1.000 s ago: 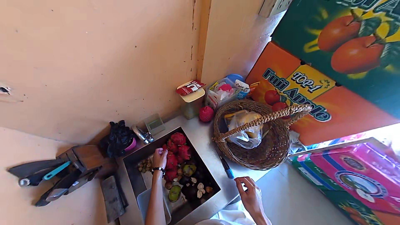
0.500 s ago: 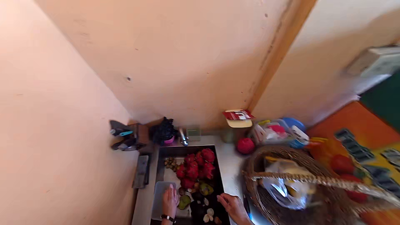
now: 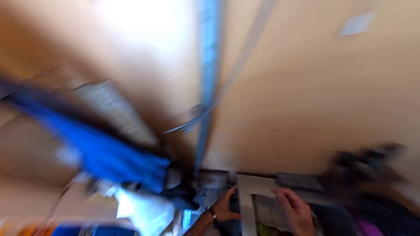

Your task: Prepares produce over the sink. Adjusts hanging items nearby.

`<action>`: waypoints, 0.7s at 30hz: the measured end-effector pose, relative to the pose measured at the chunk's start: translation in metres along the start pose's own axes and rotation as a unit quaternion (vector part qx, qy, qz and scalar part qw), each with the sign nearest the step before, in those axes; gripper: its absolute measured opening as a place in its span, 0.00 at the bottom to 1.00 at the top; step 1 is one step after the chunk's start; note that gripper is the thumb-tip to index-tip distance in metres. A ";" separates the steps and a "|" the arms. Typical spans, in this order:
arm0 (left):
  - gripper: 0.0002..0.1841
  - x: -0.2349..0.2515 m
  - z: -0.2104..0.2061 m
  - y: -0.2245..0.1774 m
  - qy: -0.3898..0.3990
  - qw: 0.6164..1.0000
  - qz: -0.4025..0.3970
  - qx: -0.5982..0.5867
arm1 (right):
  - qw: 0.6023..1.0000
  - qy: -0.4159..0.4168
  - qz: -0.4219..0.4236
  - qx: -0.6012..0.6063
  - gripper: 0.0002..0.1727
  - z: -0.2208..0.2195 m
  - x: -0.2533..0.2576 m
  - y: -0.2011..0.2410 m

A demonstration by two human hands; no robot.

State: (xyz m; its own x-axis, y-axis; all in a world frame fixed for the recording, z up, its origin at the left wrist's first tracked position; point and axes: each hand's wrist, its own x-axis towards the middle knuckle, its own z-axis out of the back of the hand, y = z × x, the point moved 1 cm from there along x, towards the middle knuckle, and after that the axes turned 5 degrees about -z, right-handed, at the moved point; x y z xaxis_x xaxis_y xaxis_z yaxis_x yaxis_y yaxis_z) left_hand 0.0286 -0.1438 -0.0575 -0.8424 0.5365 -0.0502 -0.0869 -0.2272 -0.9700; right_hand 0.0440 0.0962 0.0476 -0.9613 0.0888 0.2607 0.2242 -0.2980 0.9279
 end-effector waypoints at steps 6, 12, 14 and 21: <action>0.15 -0.151 0.033 -0.039 -0.180 0.958 0.023 0.223 | 0.914 0.335 0.184 0.136 0.13 -0.181 -0.037 0.079; 0.23 -0.213 0.071 -0.066 -0.460 0.787 -0.142 0.384 | 0.979 0.083 0.185 0.032 0.32 -0.264 -0.003 0.138; 0.25 -0.220 0.091 -0.090 -0.476 0.742 -0.192 0.430 | 0.980 0.107 0.169 -0.008 0.33 -0.278 0.013 0.144; 0.25 -0.245 0.173 -0.194 -0.513 0.703 -0.487 0.074 | 0.899 0.207 0.197 0.332 0.14 -0.233 0.032 0.172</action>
State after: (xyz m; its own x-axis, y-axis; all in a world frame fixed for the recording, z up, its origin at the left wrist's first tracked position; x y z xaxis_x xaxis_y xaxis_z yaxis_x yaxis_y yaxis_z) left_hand 0.1600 -0.3716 0.1846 -0.2781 -0.3545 0.8927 -0.8791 -0.2807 -0.3853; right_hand 0.0141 -0.1737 0.1538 -0.7333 -0.3018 0.6093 0.4739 0.4158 0.7762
